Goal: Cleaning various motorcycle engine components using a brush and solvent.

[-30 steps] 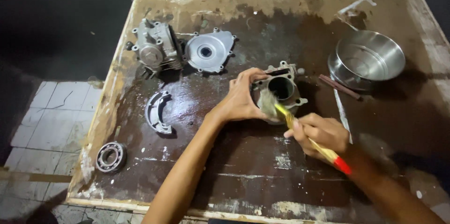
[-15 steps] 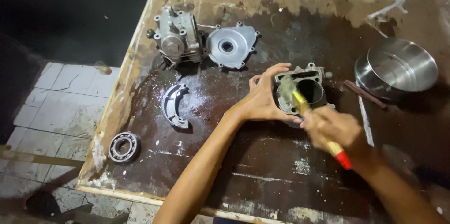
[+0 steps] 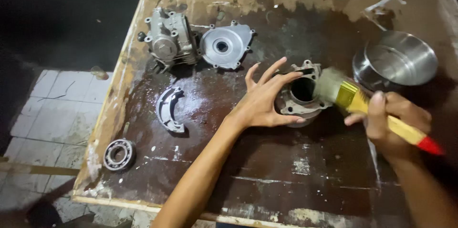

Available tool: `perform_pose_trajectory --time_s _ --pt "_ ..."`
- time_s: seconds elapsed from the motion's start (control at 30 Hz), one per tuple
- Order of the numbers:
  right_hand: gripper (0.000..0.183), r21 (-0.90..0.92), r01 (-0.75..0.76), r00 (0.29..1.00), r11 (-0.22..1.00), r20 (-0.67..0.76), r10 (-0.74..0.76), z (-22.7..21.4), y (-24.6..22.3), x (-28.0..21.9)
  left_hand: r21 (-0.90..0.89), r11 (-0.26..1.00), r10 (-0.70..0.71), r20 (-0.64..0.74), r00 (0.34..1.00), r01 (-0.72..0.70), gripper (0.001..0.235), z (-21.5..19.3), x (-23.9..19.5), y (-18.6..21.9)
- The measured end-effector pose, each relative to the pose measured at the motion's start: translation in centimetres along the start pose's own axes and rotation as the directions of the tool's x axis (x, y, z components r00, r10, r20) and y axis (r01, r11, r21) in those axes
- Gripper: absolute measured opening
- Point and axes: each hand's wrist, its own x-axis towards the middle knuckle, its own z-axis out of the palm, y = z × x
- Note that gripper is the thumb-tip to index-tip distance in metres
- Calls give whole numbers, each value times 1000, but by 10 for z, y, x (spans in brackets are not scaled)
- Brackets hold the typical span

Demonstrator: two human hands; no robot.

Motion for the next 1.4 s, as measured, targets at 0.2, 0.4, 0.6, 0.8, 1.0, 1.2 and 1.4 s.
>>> perform_pose_trajectory --time_s 0.2,0.4,0.6,0.8,1.0,1.2,1.4 --pt "31 286 -142 989 948 7 146 -18 42 -17 -76 992 -105 -74 992 99 103 13 4 15" --pt "35 23 -24 995 999 -93 26 5 76 -37 -206 968 -168 -113 979 142 99 26 3 1" --pt "25 475 -229 942 849 -110 316 0 65 -10 -206 956 -215 -1 977 210 99 26 4 -6" --pt "31 579 -283 926 765 -42 375 -12 51 -10 -224 952 -182 132 974 208 103 11 12 -3" --pt "31 484 -380 907 788 26 421 -13 28 -1 -303 942 -108 132 985 144 96 11 10 -23" --pt "33 521 -243 904 818 -184 385 0 50 -4 -227 967 -95 92 991 114 90 17 3 -26" --pt "32 493 -316 945 811 92 313 -16 64 -1 -114 989 -93 9 996 93 94 20 8 -2"
